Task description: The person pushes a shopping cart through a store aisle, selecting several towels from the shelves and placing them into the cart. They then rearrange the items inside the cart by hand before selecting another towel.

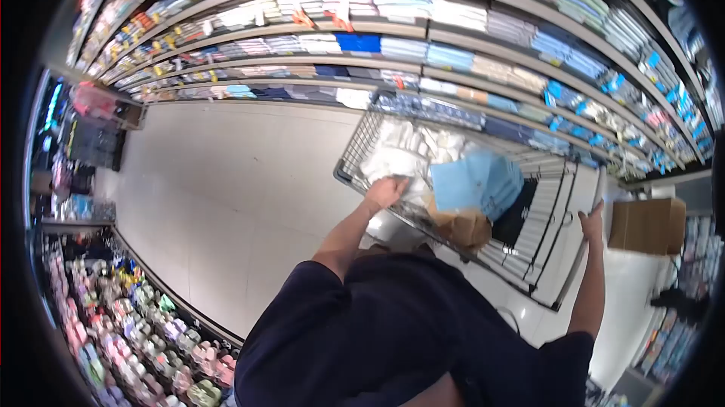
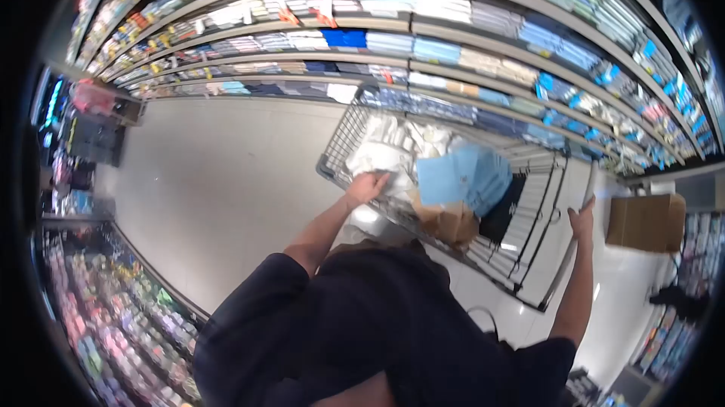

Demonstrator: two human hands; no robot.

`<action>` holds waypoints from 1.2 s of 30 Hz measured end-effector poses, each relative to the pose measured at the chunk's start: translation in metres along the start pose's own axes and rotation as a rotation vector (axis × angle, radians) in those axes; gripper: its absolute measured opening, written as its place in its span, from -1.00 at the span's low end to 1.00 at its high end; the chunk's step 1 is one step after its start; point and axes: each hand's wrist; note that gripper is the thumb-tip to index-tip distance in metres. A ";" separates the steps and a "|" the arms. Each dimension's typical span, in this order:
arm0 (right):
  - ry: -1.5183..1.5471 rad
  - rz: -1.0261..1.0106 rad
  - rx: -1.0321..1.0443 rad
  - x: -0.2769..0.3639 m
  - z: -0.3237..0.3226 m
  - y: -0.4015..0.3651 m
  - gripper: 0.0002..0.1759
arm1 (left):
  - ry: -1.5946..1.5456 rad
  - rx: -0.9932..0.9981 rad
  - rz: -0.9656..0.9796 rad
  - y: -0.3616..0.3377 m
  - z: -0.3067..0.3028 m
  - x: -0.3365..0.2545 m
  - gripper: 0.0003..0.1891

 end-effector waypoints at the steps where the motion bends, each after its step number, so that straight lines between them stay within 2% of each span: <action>1: -0.032 0.052 0.060 0.007 -0.002 -0.012 0.22 | -0.032 -0.044 0.018 -0.006 -0.005 0.001 -0.40; 2: -0.062 0.111 0.117 0.018 -0.004 -0.029 0.24 | -0.010 -0.037 0.039 -0.004 -0.002 0.018 -0.47; 3: -0.053 0.267 0.195 0.036 -0.004 -0.043 0.26 | 0.064 -0.032 0.060 -0.013 -0.015 0.017 -0.53; 4: 0.013 0.334 0.209 0.079 -0.008 -0.069 0.25 | 0.047 -0.088 0.130 -0.021 -0.025 0.020 -0.55; 5: 0.005 0.352 0.196 0.079 -0.001 -0.079 0.25 | 0.031 -0.146 0.188 -0.029 -0.031 0.028 -0.57; 7: -0.096 0.265 0.051 0.092 0.018 -0.085 0.26 | 0.061 -0.131 0.185 -0.035 -0.045 0.039 -0.59; 10: -0.005 0.354 0.089 0.114 0.030 -0.099 0.24 | 0.092 -0.100 0.148 -0.042 -0.053 0.070 -0.64; 11: 0.061 0.367 0.095 0.114 0.035 -0.098 0.23 | 0.091 -0.082 0.130 -0.042 -0.060 0.079 -0.67; 13: -0.054 0.289 0.049 0.073 0.056 -0.085 0.07 | 0.144 -0.114 0.105 -0.050 -0.075 0.086 -0.71; 14: 0.023 0.390 0.095 0.133 0.045 -0.103 -0.03 | 0.134 -0.108 0.115 -0.053 -0.080 0.090 -0.72; 15: 0.094 0.495 0.139 0.219 0.029 -0.128 -0.14 | 0.121 -0.094 0.130 -0.058 -0.084 0.097 -0.72; 19: 0.054 0.424 0.096 0.199 0.053 -0.103 -0.29 | 0.102 -0.108 0.104 -0.063 -0.106 0.120 -0.73; 21: 0.193 0.236 -0.002 0.192 0.063 -0.097 -0.35 | 0.038 -0.114 0.047 -0.069 -0.111 0.132 -0.74; 22: 0.281 0.186 -0.060 0.201 0.069 -0.098 -0.42 | 0.043 -0.110 0.016 -0.070 -0.116 0.138 -0.74; 23: 0.274 0.177 -0.053 0.203 0.066 -0.093 -0.42 | 0.034 -0.116 0.008 -0.070 -0.115 0.141 -0.74; 25: 0.464 0.183 -0.024 0.220 0.077 -0.078 -0.45 | 0.031 -0.124 0.003 -0.073 -0.130 0.157 -0.73; 27: 0.498 0.131 -0.060 0.237 0.085 -0.070 -0.55 | 0.036 -0.129 -0.058 -0.081 -0.146 0.163 -0.73; 30: 0.508 0.129 -0.021 0.263 0.089 -0.059 -0.60 | -0.015 -0.113 -0.011 -0.084 -0.154 0.191 -0.74; 32: 0.513 0.135 -0.020 0.286 0.095 -0.052 -0.65 | 0.110 -0.350 0.077 -0.085 -0.160 0.211 -0.69; 33: 0.530 0.124 -0.014 0.297 0.100 -0.046 -0.65 | 0.126 -0.359 0.069 -0.084 -0.165 0.221 -0.69; 36: 0.478 0.121 -0.022 0.322 0.110 -0.036 -0.67 | 0.200 -0.303 -0.148 -0.084 -0.177 0.241 -0.63</action>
Point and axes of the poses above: each hand's wrist, its own y-axis towards the middle knuckle, its own z-axis out of the palm, x = y × z, and after that the axes turned 14 degrees about x, right-handed
